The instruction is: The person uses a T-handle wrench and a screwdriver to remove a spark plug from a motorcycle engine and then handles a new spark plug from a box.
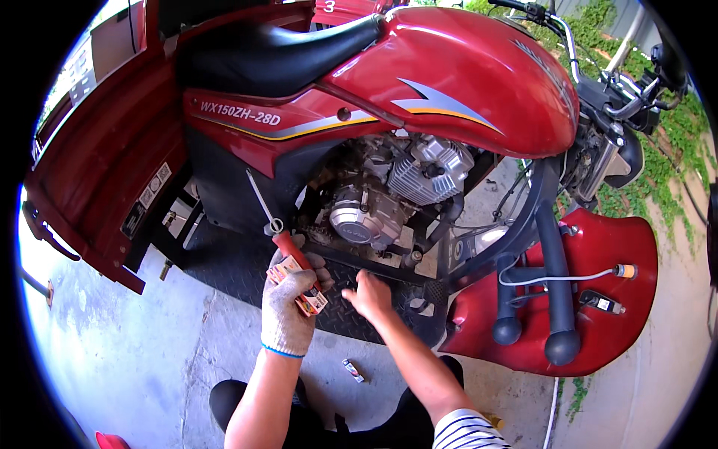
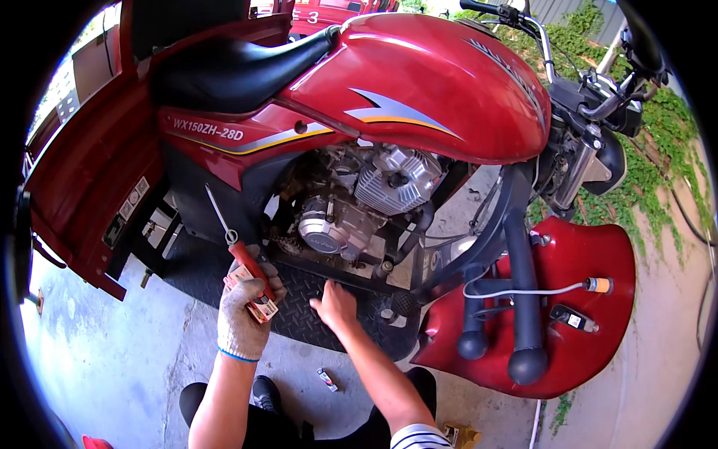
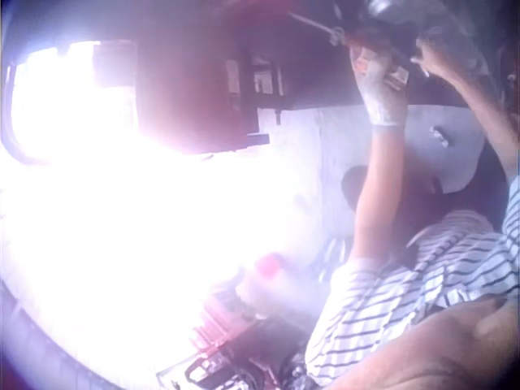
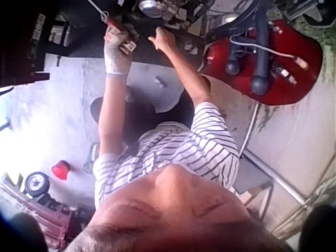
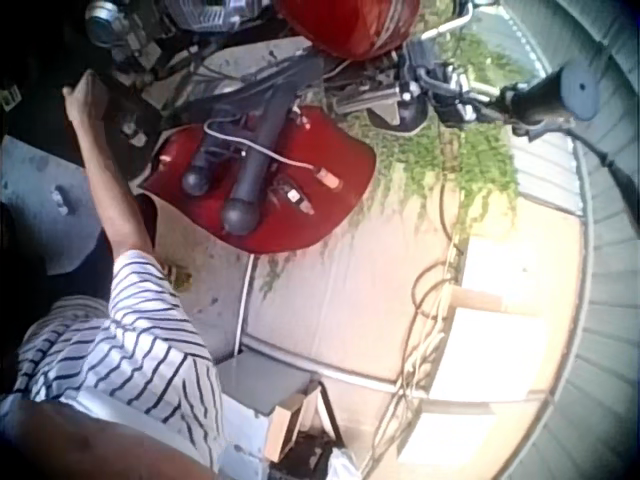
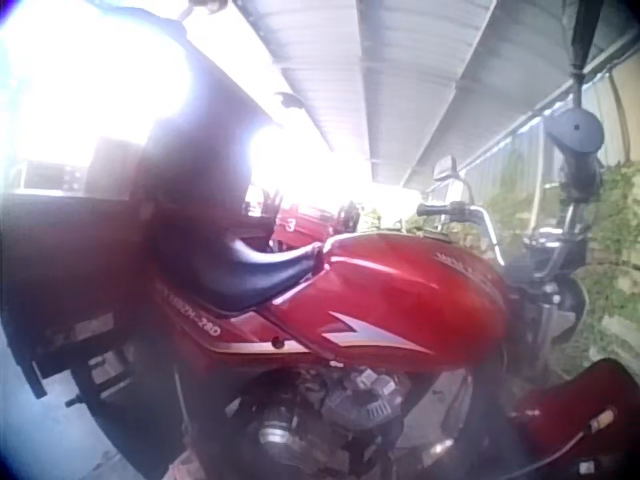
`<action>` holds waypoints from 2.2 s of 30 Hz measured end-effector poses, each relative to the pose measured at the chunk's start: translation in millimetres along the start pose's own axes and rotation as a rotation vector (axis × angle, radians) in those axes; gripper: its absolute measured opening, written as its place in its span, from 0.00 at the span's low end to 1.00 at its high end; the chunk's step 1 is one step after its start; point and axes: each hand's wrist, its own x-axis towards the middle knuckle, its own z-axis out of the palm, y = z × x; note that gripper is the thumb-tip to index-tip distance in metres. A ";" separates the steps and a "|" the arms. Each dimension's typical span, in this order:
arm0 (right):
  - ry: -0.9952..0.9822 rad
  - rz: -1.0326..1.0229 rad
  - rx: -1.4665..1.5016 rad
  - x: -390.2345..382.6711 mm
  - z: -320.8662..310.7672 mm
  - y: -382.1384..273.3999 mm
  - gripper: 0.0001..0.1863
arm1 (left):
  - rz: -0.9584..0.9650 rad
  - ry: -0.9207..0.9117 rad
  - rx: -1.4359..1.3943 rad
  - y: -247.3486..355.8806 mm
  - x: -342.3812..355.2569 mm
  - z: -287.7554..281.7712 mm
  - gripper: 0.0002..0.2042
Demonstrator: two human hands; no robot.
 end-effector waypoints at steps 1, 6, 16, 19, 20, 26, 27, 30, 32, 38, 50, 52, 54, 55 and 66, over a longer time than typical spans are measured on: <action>-0.009 0.020 -0.009 -3.3 22.6 6.6 0.21 | 0.002 0.011 -0.003 0.9 2.2 -1.5 0.33; 0.033 -0.062 0.079 10.2 44.6 47.7 0.23 | -0.050 0.031 -0.029 -2.3 2.3 -2.9 0.32; -0.019 -0.383 0.227 20.6 29.4 54.9 0.19 | -0.100 0.026 -0.092 -9.5 4.0 2.8 0.33; 0.050 -0.212 0.281 21.9 30.0 59.5 0.25 | -0.116 0.045 -0.111 -10.3 2.9 7.2 0.33; 0.043 -0.288 0.264 20.1 31.1 57.9 0.27 | -0.117 0.052 -0.105 -10.6 3.0 6.1 0.33; 0.106 -0.501 0.010 13.0 23.7 53.0 0.08 | -0.126 0.056 -0.127 -10.1 4.9 0.7 0.33; 0.130 -0.438 -0.075 11.6 17.8 55.1 0.07 | -0.129 0.057 -0.131 -10.9 5.4 2.6 0.33; 0.240 -0.294 0.192 13.1 7.9 59.6 0.05 | -0.141 0.067 -0.123 -11.2 3.7 4.4 0.33; 0.340 -0.235 0.269 27.0 -19.5 49.0 0.05 | -0.131 0.065 -0.115 -8.9 3.1 7.2 0.33; 0.882 0.003 0.442 100.1 -181.3 47.7 0.11 | -0.150 0.026 -0.158 -16.5 4.9 2.9 0.30; 0.604 0.062 1.072 151.1 -195.0 45.2 0.14 | -0.221 0.051 -0.096 -36.3 17.6 8.1 0.33; 0.619 0.077 1.049 154.3 -207.1 41.1 0.14 | -0.198 -0.019 -0.070 -35.9 22.2 14.1 0.33; 0.645 0.031 0.977 145.7 -205.8 54.3 0.14 | -0.195 -0.045 -0.004 -36.6 23.4 18.5 0.32; 0.728 -0.049 0.921 141.7 -192.7 55.8 0.13 | -0.183 -0.054 0.026 -35.6 25.5 20.4 0.32; 0.047 -0.372 0.079 -37.9 53.6 41.4 0.15 | -0.108 -0.022 0.025 -19.4 18.3 8.9 0.27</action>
